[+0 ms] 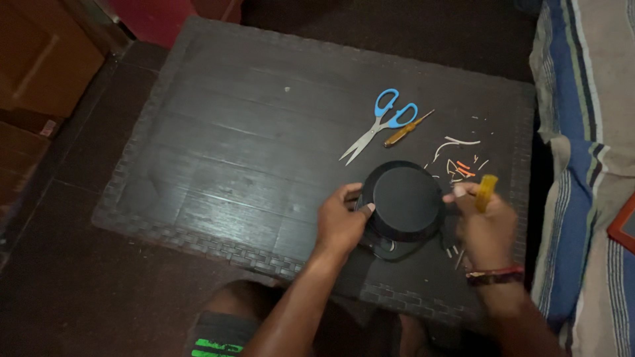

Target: The person uses a screwdriver to pry and scrape the edge of a black circular object on a table. They then move to a bed, pick up a disassembled electronic device, and place it on the table. The person proceeds to separate the device's casing and internal components, laying them out on the table.

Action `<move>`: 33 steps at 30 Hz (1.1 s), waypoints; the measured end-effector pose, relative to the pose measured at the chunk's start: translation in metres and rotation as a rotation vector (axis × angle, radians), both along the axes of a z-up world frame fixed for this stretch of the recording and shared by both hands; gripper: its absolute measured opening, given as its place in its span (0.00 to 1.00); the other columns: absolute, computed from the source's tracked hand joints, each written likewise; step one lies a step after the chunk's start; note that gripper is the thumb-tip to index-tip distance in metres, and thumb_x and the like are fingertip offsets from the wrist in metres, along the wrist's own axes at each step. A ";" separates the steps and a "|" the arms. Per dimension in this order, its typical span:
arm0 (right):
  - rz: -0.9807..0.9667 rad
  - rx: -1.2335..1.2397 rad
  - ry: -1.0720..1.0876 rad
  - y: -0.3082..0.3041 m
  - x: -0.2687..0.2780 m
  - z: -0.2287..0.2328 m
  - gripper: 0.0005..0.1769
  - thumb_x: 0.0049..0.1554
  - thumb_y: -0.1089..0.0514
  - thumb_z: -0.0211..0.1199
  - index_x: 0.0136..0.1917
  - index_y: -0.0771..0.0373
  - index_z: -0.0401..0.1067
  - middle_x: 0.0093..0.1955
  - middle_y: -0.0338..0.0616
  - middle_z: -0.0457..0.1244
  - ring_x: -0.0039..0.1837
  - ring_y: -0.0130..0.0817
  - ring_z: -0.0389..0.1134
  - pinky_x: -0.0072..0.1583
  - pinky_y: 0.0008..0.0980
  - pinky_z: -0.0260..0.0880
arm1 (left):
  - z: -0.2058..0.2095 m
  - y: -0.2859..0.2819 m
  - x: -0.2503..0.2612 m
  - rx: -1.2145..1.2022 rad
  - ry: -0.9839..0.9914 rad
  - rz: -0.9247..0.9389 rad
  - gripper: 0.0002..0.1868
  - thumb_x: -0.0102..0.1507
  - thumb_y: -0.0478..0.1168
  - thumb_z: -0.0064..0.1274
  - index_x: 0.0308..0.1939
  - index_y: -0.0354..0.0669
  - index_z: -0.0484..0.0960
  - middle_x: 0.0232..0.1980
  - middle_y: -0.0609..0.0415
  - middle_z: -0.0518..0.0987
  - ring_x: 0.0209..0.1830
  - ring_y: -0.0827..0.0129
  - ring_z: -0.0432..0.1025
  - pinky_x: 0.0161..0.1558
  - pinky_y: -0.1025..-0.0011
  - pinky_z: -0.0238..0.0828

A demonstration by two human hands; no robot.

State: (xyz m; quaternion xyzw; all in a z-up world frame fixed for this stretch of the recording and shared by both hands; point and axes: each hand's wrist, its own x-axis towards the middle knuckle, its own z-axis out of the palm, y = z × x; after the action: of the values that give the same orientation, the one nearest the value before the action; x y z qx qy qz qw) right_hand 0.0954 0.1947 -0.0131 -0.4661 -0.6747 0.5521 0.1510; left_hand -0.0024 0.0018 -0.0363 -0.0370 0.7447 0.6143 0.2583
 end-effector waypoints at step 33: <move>0.704 0.658 0.215 -0.064 -0.017 0.024 0.06 0.54 0.65 0.68 0.46 0.65 0.77 0.45 0.49 0.66 0.45 0.45 0.72 0.46 0.38 0.69 | 0.010 -0.003 0.002 -0.304 0.150 -0.200 0.33 0.39 0.47 0.80 0.40 0.40 0.78 0.43 0.48 0.82 0.46 0.59 0.77 0.48 0.63 0.74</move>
State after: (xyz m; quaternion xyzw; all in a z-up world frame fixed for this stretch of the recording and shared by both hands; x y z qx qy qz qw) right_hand 0.0782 0.1311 0.0110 -0.0776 -0.9103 0.3723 0.1633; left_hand -0.0009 -0.0011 -0.0259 0.0448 0.8460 0.4671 0.2532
